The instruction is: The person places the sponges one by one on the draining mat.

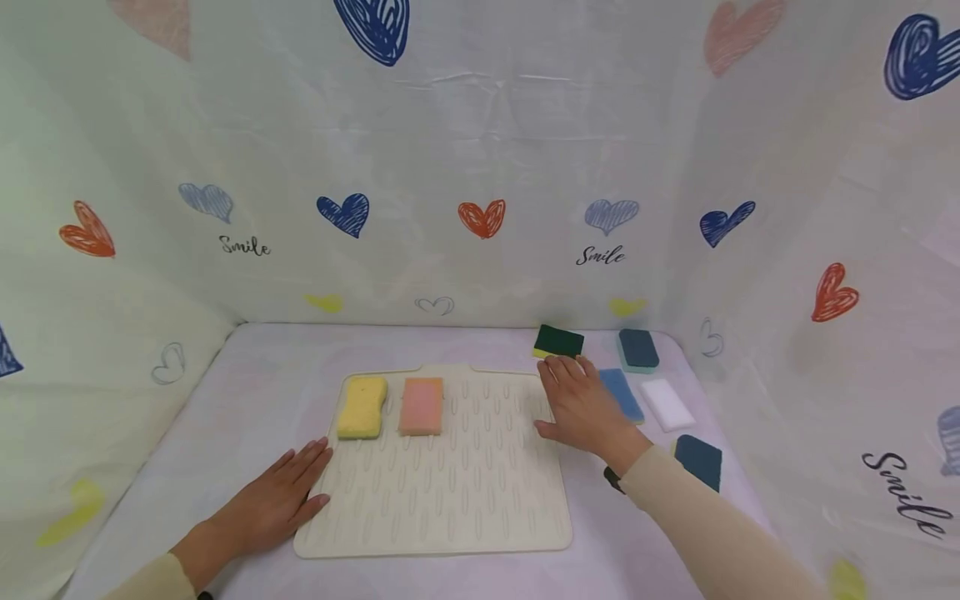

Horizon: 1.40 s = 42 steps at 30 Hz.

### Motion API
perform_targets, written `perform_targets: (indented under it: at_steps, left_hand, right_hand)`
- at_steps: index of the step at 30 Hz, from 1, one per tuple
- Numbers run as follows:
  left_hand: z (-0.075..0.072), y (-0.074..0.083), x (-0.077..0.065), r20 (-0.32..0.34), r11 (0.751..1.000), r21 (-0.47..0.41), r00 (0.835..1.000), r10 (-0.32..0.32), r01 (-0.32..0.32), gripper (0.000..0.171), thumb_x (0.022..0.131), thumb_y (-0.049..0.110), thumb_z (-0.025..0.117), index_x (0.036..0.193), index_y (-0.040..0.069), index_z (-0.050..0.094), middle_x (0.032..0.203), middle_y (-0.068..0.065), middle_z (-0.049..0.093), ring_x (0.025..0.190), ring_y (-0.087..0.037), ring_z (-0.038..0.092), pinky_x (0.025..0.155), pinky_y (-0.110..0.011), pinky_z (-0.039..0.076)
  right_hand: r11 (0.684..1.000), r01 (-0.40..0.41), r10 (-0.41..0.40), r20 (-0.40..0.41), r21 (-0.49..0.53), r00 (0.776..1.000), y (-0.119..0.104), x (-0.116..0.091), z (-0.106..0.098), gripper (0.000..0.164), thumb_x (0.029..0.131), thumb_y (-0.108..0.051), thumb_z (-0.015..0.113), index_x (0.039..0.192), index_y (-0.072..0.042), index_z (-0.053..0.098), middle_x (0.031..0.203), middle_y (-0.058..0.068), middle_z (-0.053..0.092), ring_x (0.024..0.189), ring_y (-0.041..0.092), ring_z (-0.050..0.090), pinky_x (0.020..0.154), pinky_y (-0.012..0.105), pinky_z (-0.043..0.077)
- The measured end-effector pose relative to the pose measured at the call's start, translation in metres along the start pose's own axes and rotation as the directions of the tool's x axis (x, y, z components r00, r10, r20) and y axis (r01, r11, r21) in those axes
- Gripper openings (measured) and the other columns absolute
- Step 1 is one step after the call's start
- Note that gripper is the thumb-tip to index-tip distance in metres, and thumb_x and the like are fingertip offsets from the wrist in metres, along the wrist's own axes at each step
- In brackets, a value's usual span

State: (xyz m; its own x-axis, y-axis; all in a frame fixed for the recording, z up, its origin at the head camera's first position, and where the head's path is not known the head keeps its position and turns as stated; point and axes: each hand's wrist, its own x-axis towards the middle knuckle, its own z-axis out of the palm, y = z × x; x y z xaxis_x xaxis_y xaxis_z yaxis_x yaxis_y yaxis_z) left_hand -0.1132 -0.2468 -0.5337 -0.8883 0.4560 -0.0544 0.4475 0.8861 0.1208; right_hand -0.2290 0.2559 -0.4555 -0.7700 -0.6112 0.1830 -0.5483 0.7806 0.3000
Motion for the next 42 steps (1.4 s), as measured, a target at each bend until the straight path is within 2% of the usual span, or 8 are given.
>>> perform_targets:
  at_steps: [6, 14, 21, 28, 33, 42]
  left_hand:
    - [0.002, 0.0, 0.001, -0.031, 1.0, 0.024, 0.999, 0.006, -0.006, 0.069, 0.109, 0.048, 0.054, 0.157, -0.002, 0.046, 0.166, -0.019, 0.042, 0.154, -0.036, 0.041, 0.123, -0.057, 0.036]
    - [0.005, -0.004, -0.003, -0.015, 1.0, 0.013, 1.0, -0.024, 0.025, 0.071, 0.109, 0.05, 0.053, 0.159, 0.0, 0.044, 0.168, -0.018, 0.039, 0.156, -0.036, 0.038, 0.125, -0.057, 0.034]
    - [0.006, -0.004, -0.005, -0.024, 0.999, 0.01, 0.999, -0.032, 0.032, 0.071, 0.109, 0.05, 0.054, 0.158, -0.001, 0.045, 0.167, -0.018, 0.041, 0.155, -0.036, 0.039, 0.124, -0.058, 0.034]
    - [0.003, -0.002, -0.006, -0.033, 1.0, -0.003, 0.999, -0.018, 0.018, 0.07, 0.109, 0.05, 0.053, 0.158, 0.0, 0.045, 0.167, -0.018, 0.041, 0.154, -0.037, 0.04, 0.122, -0.058, 0.036]
    - [0.003, -0.002, -0.004, -0.025, 1.0, -0.004, 1.0, -0.015, 0.015, 0.071, 0.11, 0.05, 0.051, 0.158, 0.0, 0.045, 0.167, -0.018, 0.04, 0.155, -0.037, 0.039, 0.123, -0.058, 0.036]
    - [0.002, 0.0, -0.001, -0.043, 1.0, 0.019, 0.999, 0.001, 0.0, 0.069, 0.11, 0.047, 0.053, 0.158, -0.002, 0.044, 0.167, -0.019, 0.04, 0.155, -0.037, 0.039, 0.124, -0.057, 0.036]
  right_hand:
    - [0.997, -0.049, 0.049, -0.003, -0.053, 0.999, 0.038, -0.054, -0.003, 0.097, 0.081, -0.06, 0.083, 0.145, 0.008, 0.054, 0.142, 0.024, 0.06, 0.128, 0.042, 0.057, 0.113, 0.061, 0.046]
    - [0.986, -0.125, 0.138, 0.11, -0.114, 0.984, 0.075, -0.11, -0.005, 0.096, 0.082, -0.059, 0.083, 0.144, 0.009, 0.054, 0.141, 0.027, 0.06, 0.127, 0.045, 0.056, 0.113, 0.066, 0.044]
    - [0.98, -0.088, 0.109, 0.105, -0.18, 0.988, 0.098, -0.15, 0.005, 0.099, 0.074, -0.06, 0.088, 0.138, 0.01, 0.059, 0.136, 0.029, 0.063, 0.124, 0.047, 0.059, 0.107, 0.069, 0.047]
    - [0.981, -0.074, 0.112, 0.212, -0.18, 0.971, 0.103, -0.179, 0.015, 0.106, 0.072, -0.072, 0.083, 0.137, 0.008, 0.06, 0.135, 0.026, 0.063, 0.122, 0.045, 0.059, 0.107, 0.07, 0.046]
    - [0.982, -0.088, 0.131, 0.261, -0.168, 0.956, 0.105, -0.194, 0.028, 0.106, 0.072, -0.075, 0.082, 0.134, 0.008, 0.062, 0.133, 0.026, 0.063, 0.12, 0.044, 0.059, 0.105, 0.068, 0.047]
    - [0.983, -0.143, 0.171, 0.309, -0.112, 0.935, 0.114, -0.204, 0.043, 0.104, 0.073, -0.073, 0.081, 0.133, 0.009, 0.061, 0.133, 0.027, 0.063, 0.122, 0.045, 0.059, 0.108, 0.07, 0.044]
